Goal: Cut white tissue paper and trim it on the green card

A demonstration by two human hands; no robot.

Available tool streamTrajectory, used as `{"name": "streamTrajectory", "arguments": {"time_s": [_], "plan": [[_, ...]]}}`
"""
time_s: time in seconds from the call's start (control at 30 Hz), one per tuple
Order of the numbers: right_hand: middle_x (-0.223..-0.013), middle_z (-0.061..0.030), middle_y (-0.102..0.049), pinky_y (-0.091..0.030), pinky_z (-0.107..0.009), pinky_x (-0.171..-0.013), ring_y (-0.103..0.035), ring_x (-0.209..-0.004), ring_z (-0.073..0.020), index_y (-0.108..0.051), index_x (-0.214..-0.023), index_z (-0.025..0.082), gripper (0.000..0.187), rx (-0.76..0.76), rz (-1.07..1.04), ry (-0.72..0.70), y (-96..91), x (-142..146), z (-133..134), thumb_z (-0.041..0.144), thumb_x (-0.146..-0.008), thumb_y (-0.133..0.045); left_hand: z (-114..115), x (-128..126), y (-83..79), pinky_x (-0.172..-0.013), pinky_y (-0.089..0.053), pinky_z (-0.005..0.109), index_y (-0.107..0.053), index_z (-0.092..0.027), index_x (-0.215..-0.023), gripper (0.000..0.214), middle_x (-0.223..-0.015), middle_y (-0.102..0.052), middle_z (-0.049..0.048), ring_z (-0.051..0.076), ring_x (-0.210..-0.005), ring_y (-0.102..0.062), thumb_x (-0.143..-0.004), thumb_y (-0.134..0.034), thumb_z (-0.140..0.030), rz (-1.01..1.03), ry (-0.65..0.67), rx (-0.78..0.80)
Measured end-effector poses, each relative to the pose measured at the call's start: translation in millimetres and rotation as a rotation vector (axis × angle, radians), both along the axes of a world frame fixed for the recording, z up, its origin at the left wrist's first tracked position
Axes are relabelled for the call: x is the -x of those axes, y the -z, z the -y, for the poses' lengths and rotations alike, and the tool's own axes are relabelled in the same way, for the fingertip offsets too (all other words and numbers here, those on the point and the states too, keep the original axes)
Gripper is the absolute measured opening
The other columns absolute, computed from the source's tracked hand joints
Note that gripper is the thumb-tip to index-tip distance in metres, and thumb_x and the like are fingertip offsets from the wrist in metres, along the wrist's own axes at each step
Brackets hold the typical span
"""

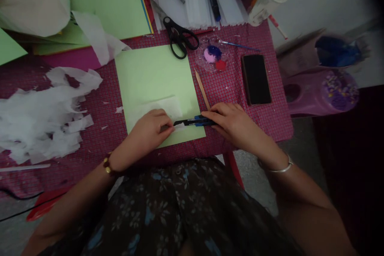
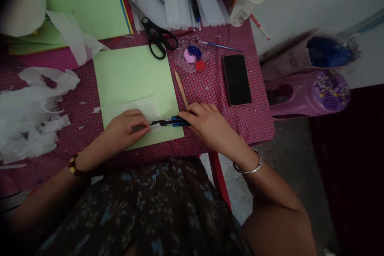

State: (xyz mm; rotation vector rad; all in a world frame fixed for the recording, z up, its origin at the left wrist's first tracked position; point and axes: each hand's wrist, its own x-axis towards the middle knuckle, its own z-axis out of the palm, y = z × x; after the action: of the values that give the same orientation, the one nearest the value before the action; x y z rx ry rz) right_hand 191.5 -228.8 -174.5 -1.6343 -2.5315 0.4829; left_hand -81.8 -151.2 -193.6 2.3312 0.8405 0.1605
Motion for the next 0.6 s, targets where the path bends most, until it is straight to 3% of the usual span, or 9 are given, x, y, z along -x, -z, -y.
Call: {"name": "streamTrajectory", "arguments": {"time_s": [0.3, 0.43, 0.6], "plan": [[-0.114, -0.0098, -0.064, -0.041, -0.039, -0.084, -0.057, -0.103, -0.0264, -0.058, -0.133, 0.024, 0.039, 0.078, 0.058, -0.064, 0.0, 1, -2, 0.017, -0.095, -0.053, 0, -1, 2.7, -0.075, -0.047, 0.036, -0.066, -0.017, -0.082, 0.022, -0.081, -0.063, 0.0075, 0.022, -0.083, -0.058, -0.093, -0.053, -0.031, -0.074, 0.012, -0.051], [-0.114, -0.0103, -0.064, -0.042, -0.039, -0.083, -0.057, -0.103, -0.0268, -0.058, -0.133, 0.024, 0.04, 0.074, 0.053, -0.07, 1.5, 1, -2, 0.016, -0.094, -0.054, -1, -6, -5.7, -0.09, -0.046, 0.049, -0.064, -0.014, -0.115, 0.042, -0.112, -0.064, 0.016, 0.033, -0.104, -0.057, -0.091, -0.057, -0.048, -0.147, -0.042, -0.216], [-0.116, -0.0099, -0.064, -0.043, -0.04, -0.085, -0.057, -0.104, -0.0269, -0.057, -0.133, 0.025, 0.041, 0.081, 0.056, -0.078, 2.2, 0, -4, 0.016, -0.094, -0.054, -9, -20, -3.0, -0.115, -0.02, 0.061, -0.042, -0.017, -0.144, 0.067, -0.151, -0.041, 0.0191, 0.039, -0.14, -0.033, -0.092, -0.054, -0.056, -0.127, 0.11, -0.323]]}}
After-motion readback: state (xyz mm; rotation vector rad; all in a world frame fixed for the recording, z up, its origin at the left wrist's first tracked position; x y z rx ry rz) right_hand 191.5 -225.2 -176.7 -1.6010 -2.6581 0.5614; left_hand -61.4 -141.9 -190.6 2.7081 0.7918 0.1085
